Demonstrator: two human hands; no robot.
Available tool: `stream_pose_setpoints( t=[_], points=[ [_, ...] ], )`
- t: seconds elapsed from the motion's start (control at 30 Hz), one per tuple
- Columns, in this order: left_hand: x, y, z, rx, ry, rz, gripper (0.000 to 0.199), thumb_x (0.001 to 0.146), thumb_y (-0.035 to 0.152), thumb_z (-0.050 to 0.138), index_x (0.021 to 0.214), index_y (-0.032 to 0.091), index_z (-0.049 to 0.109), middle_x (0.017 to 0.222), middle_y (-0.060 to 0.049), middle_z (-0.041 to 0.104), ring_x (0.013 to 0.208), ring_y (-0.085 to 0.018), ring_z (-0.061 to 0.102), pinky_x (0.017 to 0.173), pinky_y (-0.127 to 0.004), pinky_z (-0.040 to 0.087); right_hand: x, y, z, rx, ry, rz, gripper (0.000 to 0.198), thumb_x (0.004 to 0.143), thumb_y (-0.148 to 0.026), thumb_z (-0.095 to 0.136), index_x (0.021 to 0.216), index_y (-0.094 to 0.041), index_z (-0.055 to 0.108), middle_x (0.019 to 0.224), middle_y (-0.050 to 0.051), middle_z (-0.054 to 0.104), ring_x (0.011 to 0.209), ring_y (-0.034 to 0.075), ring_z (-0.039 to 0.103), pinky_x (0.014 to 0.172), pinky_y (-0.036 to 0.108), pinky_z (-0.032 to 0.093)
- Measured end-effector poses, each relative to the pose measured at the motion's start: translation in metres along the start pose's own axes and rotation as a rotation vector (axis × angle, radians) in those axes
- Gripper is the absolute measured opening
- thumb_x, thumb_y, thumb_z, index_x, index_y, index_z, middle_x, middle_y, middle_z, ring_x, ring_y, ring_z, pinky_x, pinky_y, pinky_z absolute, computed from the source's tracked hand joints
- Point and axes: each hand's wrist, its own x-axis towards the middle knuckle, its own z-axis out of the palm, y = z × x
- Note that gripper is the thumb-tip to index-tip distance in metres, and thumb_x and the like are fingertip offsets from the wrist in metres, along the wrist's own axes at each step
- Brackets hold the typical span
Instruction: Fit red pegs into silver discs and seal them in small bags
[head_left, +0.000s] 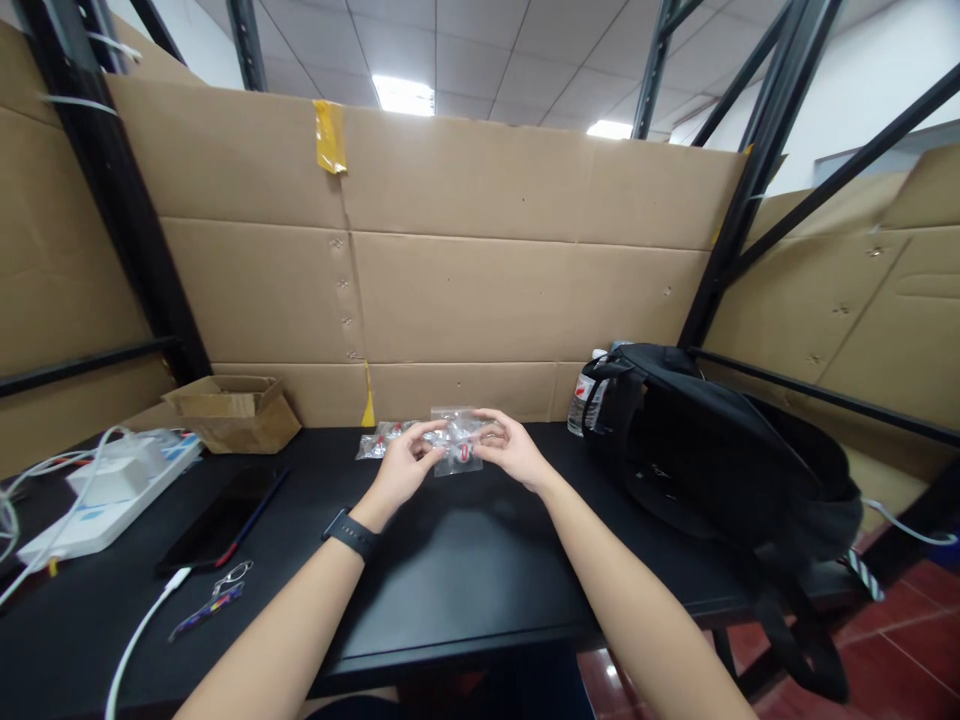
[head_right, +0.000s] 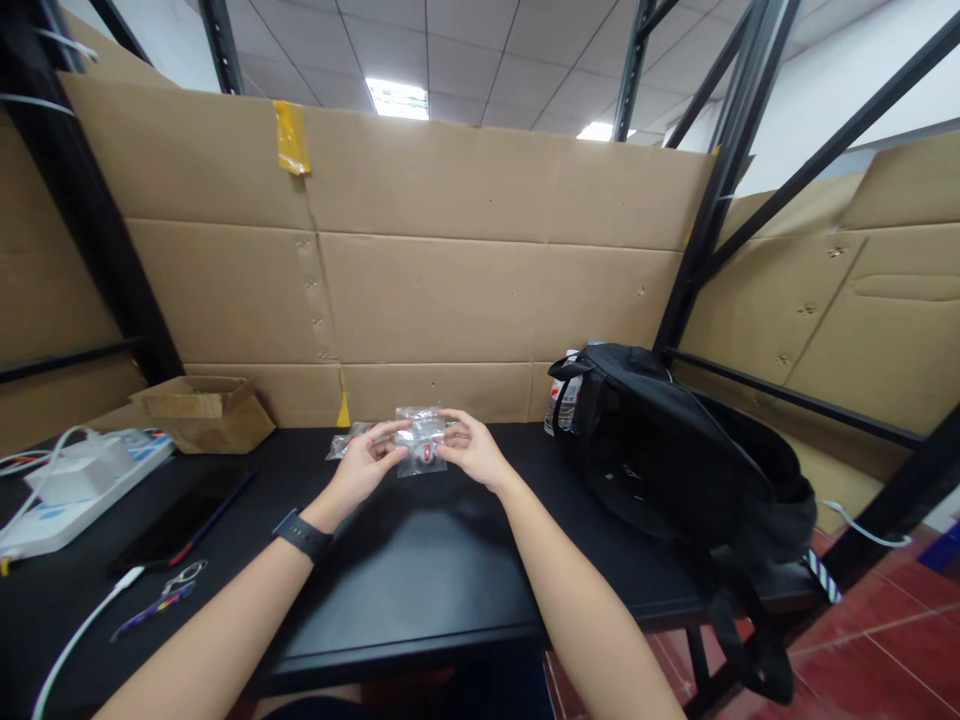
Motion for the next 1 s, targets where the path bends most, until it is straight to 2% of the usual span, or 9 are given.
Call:
stream_pose_setpoints(
  t=[0.1, 0.27, 0.43, 0.53, 0.73, 0.87, 1.0],
  points=[
    [0.000, 0.000, 0.001, -0.031, -0.009, -0.004, 0.045, 0.081, 0.034, 0.072, 0.124, 0.018, 0.066, 0.102, -0.007, 0.070, 0.067, -0.013, 0.061, 0.067, -0.026, 0.051, 0.000, 0.004, -0.002, -0.009, -0.007, 0.069, 0.074, 0.066, -0.027, 0.084, 0.131, -0.023, 0.051, 0.083, 0.000, 0.069, 0.080, 0.017, 0.071, 0.083, 0.036, 0.057],
    [0.000, 0.000, 0.003, -0.048, -0.020, -0.004, 0.046, 0.082, 0.034, 0.071, 0.124, 0.018, 0.065, 0.104, -0.007, 0.070, 0.069, -0.013, 0.063, 0.066, -0.026, 0.052, 0.001, 0.009, -0.003, -0.023, -0.031, 0.086, 0.082, 0.063, -0.027, 0.086, 0.135, -0.024, 0.046, 0.078, -0.003, 0.069, 0.076, 0.018, 0.072, 0.081, 0.035, 0.057],
    [0.000, -0.003, 0.002, 0.001, -0.002, -0.002, 0.044, 0.082, 0.035, 0.071, 0.122, 0.018, 0.066, 0.111, -0.009, 0.071, 0.071, -0.015, 0.066, 0.069, -0.028, 0.055, 0.001, 0.003, -0.004, -0.064, 0.037, 0.043, 0.074, 0.063, -0.031, 0.086, 0.127, -0.022, 0.049, 0.071, -0.004, 0.068, 0.070, 0.016, 0.070, 0.080, 0.034, 0.056],
    [0.001, -0.005, 0.003, 0.009, 0.000, -0.003, 0.045, 0.082, 0.038, 0.071, 0.122, 0.017, 0.065, 0.114, -0.010, 0.071, 0.075, -0.016, 0.069, 0.072, -0.030, 0.057, 0.001, 0.002, -0.005, -0.062, 0.017, 0.035, 0.067, 0.063, -0.031, 0.087, 0.121, -0.022, 0.053, 0.075, -0.003, 0.068, 0.071, 0.016, 0.069, 0.077, 0.032, 0.056],
    [0.002, -0.009, 0.000, 0.012, -0.012, -0.032, 0.046, 0.083, 0.042, 0.071, 0.120, 0.016, 0.066, 0.119, -0.012, 0.071, 0.091, -0.022, 0.072, 0.086, -0.036, 0.059, 0.004, 0.014, -0.004, -0.119, -0.015, 0.057, 0.047, 0.066, -0.039, 0.085, 0.104, -0.015, 0.070, 0.100, 0.008, 0.072, 0.070, 0.014, 0.066, 0.072, 0.030, 0.055],
    [0.001, -0.009, -0.005, 0.216, -0.020, 0.055, 0.047, 0.082, 0.033, 0.072, 0.127, 0.018, 0.065, 0.104, -0.008, 0.074, 0.093, -0.022, 0.071, 0.091, -0.037, 0.056, 0.008, 0.028, -0.004, -0.162, -0.021, 0.080, 0.054, 0.061, -0.037, 0.087, 0.107, -0.012, 0.074, 0.088, 0.007, 0.073, 0.073, 0.017, 0.067, 0.078, 0.034, 0.055],
    [-0.001, -0.006, -0.008, 0.555, -0.059, 0.173, 0.033, 0.086, 0.027, 0.070, 0.118, 0.023, 0.071, 0.093, -0.004, 0.073, 0.087, -0.021, 0.068, 0.089, -0.035, 0.051, 0.009, 0.033, -0.007, -0.372, -0.016, 0.026, 0.040, 0.072, -0.027, 0.080, 0.109, -0.013, 0.075, 0.081, 0.005, 0.071, 0.072, 0.017, 0.065, 0.076, 0.032, 0.053]
  ],
)
